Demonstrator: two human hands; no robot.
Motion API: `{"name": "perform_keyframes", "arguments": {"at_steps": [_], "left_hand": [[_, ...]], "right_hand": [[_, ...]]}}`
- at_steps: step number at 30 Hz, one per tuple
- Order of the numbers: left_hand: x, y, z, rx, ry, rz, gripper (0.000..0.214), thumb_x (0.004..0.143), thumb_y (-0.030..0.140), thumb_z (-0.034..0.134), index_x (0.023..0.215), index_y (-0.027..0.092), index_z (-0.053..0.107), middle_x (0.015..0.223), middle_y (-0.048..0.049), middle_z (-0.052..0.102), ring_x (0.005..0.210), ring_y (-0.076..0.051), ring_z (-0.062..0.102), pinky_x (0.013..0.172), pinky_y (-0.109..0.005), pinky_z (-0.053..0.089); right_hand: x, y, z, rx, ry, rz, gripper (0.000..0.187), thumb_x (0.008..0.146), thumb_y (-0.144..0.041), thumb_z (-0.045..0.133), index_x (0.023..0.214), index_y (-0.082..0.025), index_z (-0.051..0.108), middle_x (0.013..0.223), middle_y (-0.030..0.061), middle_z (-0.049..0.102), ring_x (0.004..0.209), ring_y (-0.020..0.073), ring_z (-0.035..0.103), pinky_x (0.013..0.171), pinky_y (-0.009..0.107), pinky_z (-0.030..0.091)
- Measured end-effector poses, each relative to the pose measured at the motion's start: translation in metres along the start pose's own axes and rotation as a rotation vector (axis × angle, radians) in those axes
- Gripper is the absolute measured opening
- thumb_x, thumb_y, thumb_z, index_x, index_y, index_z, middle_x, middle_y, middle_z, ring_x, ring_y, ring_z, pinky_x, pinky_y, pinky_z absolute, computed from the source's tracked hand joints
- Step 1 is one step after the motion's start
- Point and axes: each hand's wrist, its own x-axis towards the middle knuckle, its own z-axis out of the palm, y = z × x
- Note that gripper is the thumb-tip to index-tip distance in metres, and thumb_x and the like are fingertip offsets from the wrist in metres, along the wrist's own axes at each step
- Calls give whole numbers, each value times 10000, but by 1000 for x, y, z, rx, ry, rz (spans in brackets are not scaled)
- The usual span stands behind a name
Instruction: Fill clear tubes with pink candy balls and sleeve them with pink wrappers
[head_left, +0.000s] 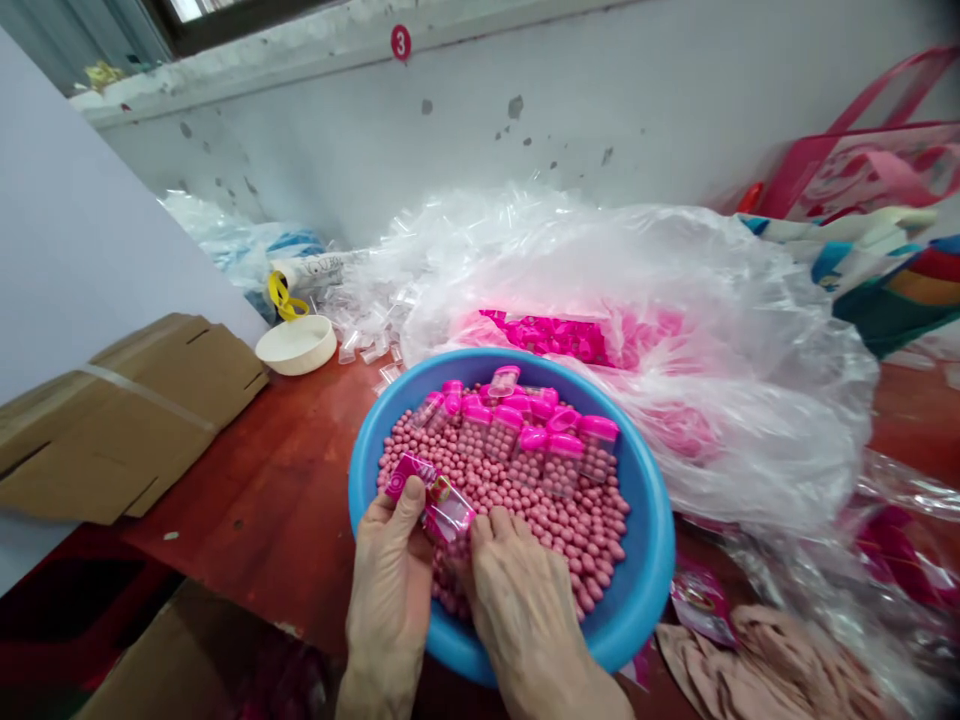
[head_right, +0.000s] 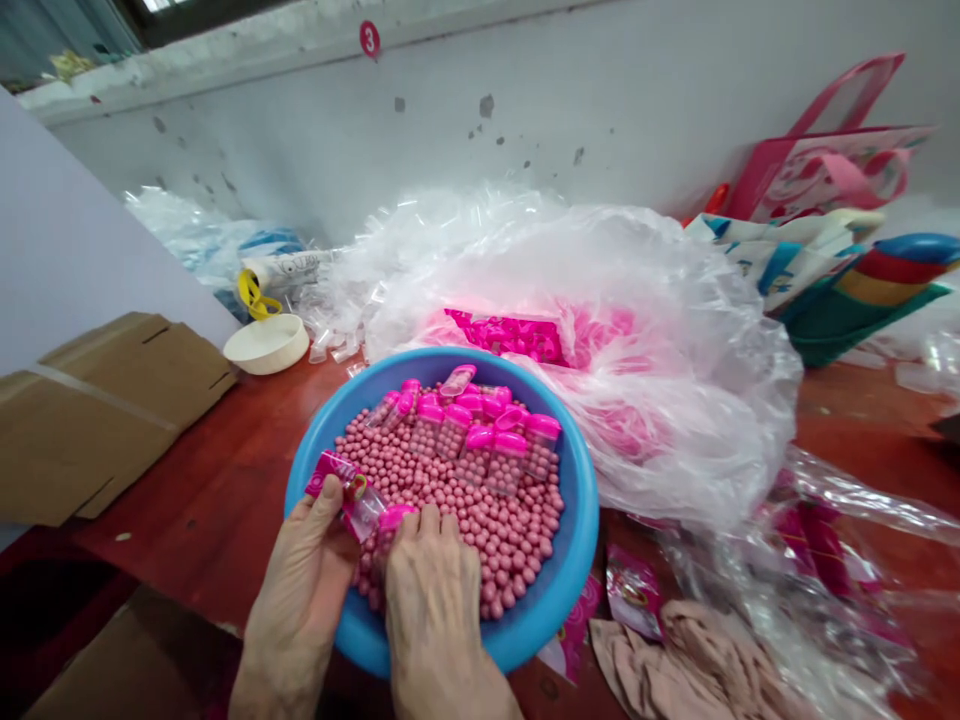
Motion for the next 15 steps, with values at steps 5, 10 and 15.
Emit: {"name": "perform_keyframes", "arguments": {"at_steps": [5, 10, 15], "left_hand": [[2, -1, 1, -48, 4, -19, 225, 570, 205, 867, 732, 161, 718, 752, -12, 759, 653, -127, 695, 776, -253, 554], [3, -1, 1, -80, -2, -37, 214, 597, 222, 853, 755, 158, 722, 811, -31, 764, 741, -152, 708, 795, -257, 550], [4, -2, -2, -122, 70, -21, 187, 587, 167, 853, 715, 183, 718, 677, 23, 738, 611, -107, 673, 632, -195, 568]], "right_hand": [[-3, 1, 6, 3, -81, -8, 203, 720, -200, 663, 915, -147, 682, 920, 146, 715, 796, 284, 677, 620, 350, 532], [-12, 13, 20, 95, -67, -29, 236, 764, -268, 641, 973, -158, 644, 958, 137, 712, 854, 282, 667, 716, 373, 529], [-14, 10, 26, 209, 24, -10, 130, 848, -222, 504, 848, -227, 634, 802, 71, 707, 763, 235, 646, 699, 336, 497]]}}
